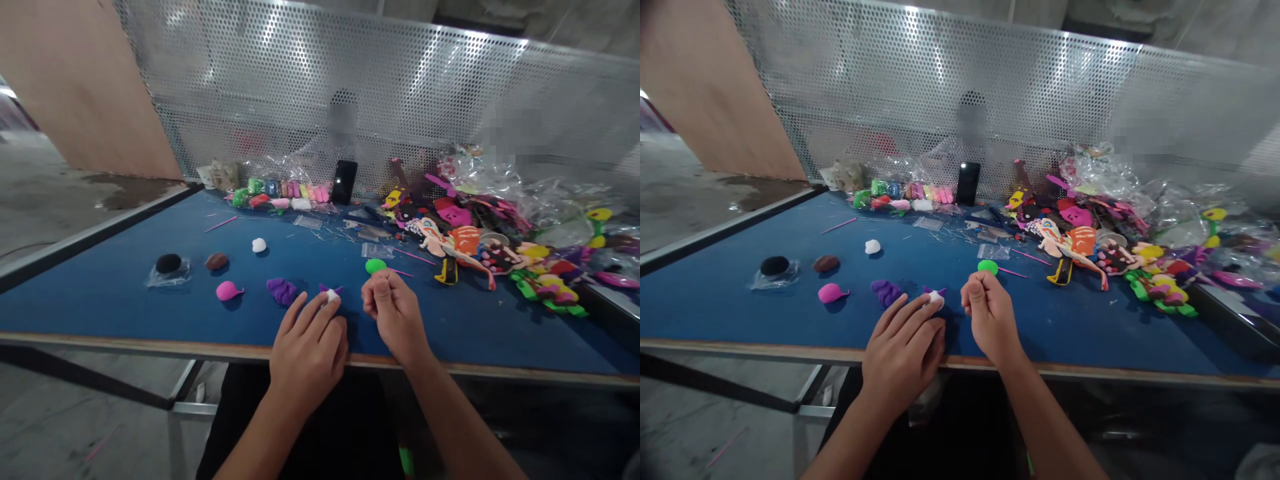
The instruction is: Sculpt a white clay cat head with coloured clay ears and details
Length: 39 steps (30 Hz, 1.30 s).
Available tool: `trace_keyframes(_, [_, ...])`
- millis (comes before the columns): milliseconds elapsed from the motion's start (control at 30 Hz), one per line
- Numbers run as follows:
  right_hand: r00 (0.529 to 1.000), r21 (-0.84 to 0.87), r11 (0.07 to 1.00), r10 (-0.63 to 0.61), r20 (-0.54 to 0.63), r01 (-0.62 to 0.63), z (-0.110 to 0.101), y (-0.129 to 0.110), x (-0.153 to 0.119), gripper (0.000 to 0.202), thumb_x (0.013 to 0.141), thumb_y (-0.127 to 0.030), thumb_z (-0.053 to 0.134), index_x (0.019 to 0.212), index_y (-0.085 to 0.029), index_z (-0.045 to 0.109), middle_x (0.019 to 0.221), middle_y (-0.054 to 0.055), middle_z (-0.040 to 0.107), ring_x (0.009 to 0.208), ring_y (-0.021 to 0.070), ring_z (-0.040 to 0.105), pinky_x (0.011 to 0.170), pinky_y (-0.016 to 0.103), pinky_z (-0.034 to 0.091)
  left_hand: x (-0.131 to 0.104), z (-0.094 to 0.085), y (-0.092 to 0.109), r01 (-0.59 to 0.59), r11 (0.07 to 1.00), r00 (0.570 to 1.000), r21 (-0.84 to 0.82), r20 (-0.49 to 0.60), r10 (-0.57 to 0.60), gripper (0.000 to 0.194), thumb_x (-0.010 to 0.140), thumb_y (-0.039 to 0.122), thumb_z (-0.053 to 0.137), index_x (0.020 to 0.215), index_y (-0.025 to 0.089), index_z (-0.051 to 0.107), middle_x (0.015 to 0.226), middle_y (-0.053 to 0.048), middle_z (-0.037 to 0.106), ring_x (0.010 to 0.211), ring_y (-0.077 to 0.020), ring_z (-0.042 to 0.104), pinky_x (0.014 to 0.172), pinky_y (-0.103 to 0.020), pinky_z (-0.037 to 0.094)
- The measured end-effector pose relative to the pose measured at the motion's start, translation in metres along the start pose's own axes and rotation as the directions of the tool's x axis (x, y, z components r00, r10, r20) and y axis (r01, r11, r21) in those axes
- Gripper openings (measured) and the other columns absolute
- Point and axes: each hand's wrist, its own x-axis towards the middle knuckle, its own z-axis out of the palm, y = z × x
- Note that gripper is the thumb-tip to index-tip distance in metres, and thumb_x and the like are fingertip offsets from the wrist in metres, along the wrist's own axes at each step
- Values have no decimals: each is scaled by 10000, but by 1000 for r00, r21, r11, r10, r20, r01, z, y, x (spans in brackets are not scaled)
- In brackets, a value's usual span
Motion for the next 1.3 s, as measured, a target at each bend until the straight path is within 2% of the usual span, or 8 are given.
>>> trace_keyframes(233, [996,38,998,60,-62,-58,0,3,0,203,898,-392,665,820,-206,639,622,-26,600,499,110,531,505,254,451,-1,-1,0,9,1000,1000,6,3,-9,108,865,127,618,933,185,678,1211,-52,727,1186,-238,643,1128,-456,408])
trace_keyframes(400, [992,26,997,80,-93,-78,0,5,0,115,829,-309,739,869,-208,702,716,-2,701,585,138,640,589,276,537,-2,0,0,9,1000,1000,10,1,-9,117,866,131,617,952,182,679,1220,-53,722,1187,-238,641,1127,-458,406])
trace_keyframes(567, [990,28,995,96,-106,-93,1,3,0,116,861,-309,706,924,-217,738,872,34,771,683,162,711,669,305,595,-2,0,-1,13,1000,1000,5,15,-13,118,871,131,611,954,181,677,1226,-50,718,1196,-237,635,1134,-464,397])
trace_keyframes(800, [986,-6,996,91,-142,-93,2,4,-1,152,862,-350,704,912,-211,737,792,33,765,646,169,703,635,309,594,-1,0,-1,3,1000,1000,0,10,-3,126,873,133,603,960,182,679,1214,-56,723,1192,-238,636,1129,-461,401])
trace_keyframes(900, [991,-62,996,49,-128,-57,0,4,-1,128,866,-330,696,896,-219,752,772,25,746,628,162,675,622,304,574,-2,0,0,6,1000,1000,-2,10,-6,128,870,131,607,966,178,678,1212,-56,723,1198,-238,633,1132,-461,398])
trace_keyframes(1067, [997,-110,993,-42,-67,35,0,4,0,109,882,-270,674,930,-257,771,920,20,739,660,142,656,643,291,567,-3,0,0,8,1000,1000,-2,9,-8,120,871,133,607,957,181,676,1212,-52,723,1200,-236,632,1139,-459,393])
trace_keyframes(1300, [999,-141,990,-23,-30,18,1,3,-1,100,889,-290,670,938,-249,747,870,17,735,680,158,660,652,291,556,-3,-1,0,1,1000,1000,-3,-4,-1,119,863,131,617,954,178,678,1195,-56,732,1185,-240,642,1134,-456,401])
